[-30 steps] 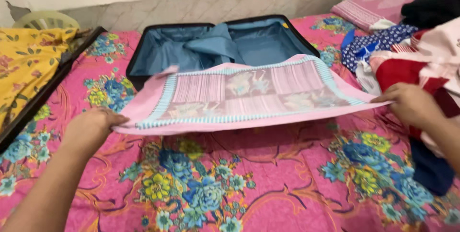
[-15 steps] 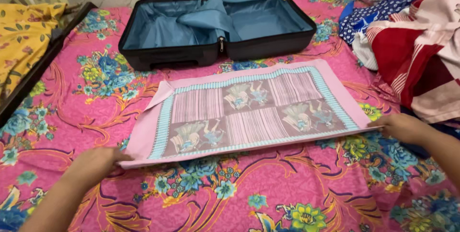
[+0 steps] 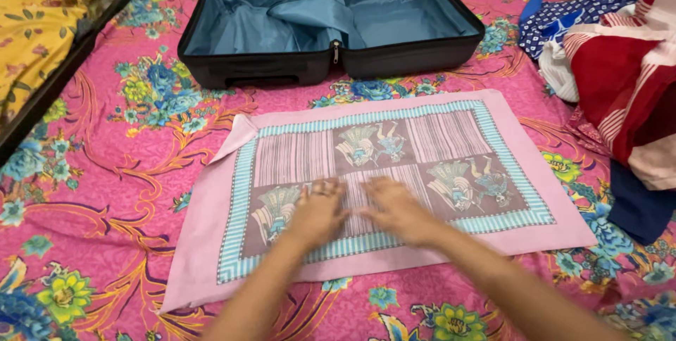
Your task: The person opens an empty hard-shell suitcase on a bed, folds a patterned cloth and a larger red and white patterned towel, and then places both folded items into the suitcase.
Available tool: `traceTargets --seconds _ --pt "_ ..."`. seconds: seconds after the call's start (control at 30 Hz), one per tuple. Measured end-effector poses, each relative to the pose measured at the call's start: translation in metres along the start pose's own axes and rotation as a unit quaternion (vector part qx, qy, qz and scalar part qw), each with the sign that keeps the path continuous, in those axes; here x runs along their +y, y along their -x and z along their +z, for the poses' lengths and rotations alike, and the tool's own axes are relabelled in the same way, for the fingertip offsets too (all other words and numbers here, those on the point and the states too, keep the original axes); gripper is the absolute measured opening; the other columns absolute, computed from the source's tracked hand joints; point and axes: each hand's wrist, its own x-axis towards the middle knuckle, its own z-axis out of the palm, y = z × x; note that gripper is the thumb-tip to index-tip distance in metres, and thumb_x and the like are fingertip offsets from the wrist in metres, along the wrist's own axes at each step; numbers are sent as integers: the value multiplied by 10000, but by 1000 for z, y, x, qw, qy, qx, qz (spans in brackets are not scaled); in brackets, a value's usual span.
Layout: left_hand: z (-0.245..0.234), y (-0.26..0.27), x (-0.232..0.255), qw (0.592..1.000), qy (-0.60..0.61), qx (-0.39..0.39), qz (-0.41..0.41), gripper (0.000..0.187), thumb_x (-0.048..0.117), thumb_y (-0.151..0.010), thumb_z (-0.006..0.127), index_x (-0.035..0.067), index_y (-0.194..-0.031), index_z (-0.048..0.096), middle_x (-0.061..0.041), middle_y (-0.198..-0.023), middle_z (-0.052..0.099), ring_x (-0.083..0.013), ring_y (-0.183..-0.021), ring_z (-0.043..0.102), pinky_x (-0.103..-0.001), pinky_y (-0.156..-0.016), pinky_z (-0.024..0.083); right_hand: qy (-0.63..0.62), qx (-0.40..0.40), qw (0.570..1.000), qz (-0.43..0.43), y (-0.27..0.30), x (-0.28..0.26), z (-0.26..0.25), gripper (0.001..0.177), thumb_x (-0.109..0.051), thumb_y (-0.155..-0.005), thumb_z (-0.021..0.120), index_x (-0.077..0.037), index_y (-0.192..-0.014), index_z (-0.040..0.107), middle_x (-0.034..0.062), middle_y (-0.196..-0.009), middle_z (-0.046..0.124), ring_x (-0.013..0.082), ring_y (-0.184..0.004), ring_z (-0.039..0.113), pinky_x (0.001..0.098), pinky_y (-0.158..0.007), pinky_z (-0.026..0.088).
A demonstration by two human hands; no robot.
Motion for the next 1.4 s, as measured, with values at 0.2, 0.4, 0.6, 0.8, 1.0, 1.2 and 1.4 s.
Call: traceTargets --seconds 0.2,0.4,0.6,0.8,1.0,1.2,1.4 --pt "11 2 -12 996 -34 -20 -76 770 651 -922 444 253 -1575 359 -100 -1656 235 -322 -1541 136 -593 -1213 68 112 -1 992 55 -9 26 20 757 -660 -967 444 -165 -1540 428 189 -1626 302 374 -1530 223 620 -1202 105" --pt "-30 29 -116 981 -90 46 -168 906 774 -875 447 188 -1563 381 -161 -1644 259 -350 -1532 191 -528 -1202 122 229 88 939 240 44 180 -62 808 -704 -964 374 -185 -1583 406 121 -1666 327 368 -1530 265 627 -1224 170" --pt "-32 9 -176 981 -124 26 -144 841 679 -965 456 80 -1552 397 -180 -1616 376 -342 -1505 330 -467 -1259 184 253 136 896 337 73 227 -73 836 -741 -938 368 -187 -1563 407 160 -1632 327 368 -1514 244 635 -1165 139" --pt "-35 -40 -202 998 -43 -26 24 740 605 -952 500 121 -1512 479 -202 -1588 406 -395 -1487 333 -439 -1214 231 286 173 884 327 72 219 -67 803 -715 -962 379 -191 -1566 449 156 -1628 388 348 -1523 298 596 -1214 159" --pt "-78 -52 -271 922 -234 -23 -308 1005 849 -827 421 188 -1581 347 -167 -1672 195 -392 -1548 110 -615 -1201 67 298 198 878 318 72 212 -65 764 -675 -969 405 -188 -1553 476 162 -1618 408 348 -1514 323 580 -1230 182" --pt "-53 -8 -295 910 -106 108 -386 991 811 -886 385 115 -1588 311 -192 -1671 169 -431 -1530 40 -600 -1193 3 290 216 881 306 72 204 -64 723 -629 -984 449 -170 -1539 516 185 -1602 452 370 -1514 356 587 -1238 191" --pt "-32 41 -264 935 -97 146 -308 965 743 -939 400 28 -1585 342 -224 -1649 279 -420 -1547 164 -561 -1229 88 290 211 881 309 72 212 -63 743 -655 -981 416 -183 -1550 491 174 -1618 424 363 -1520 334 589 -1236 177"
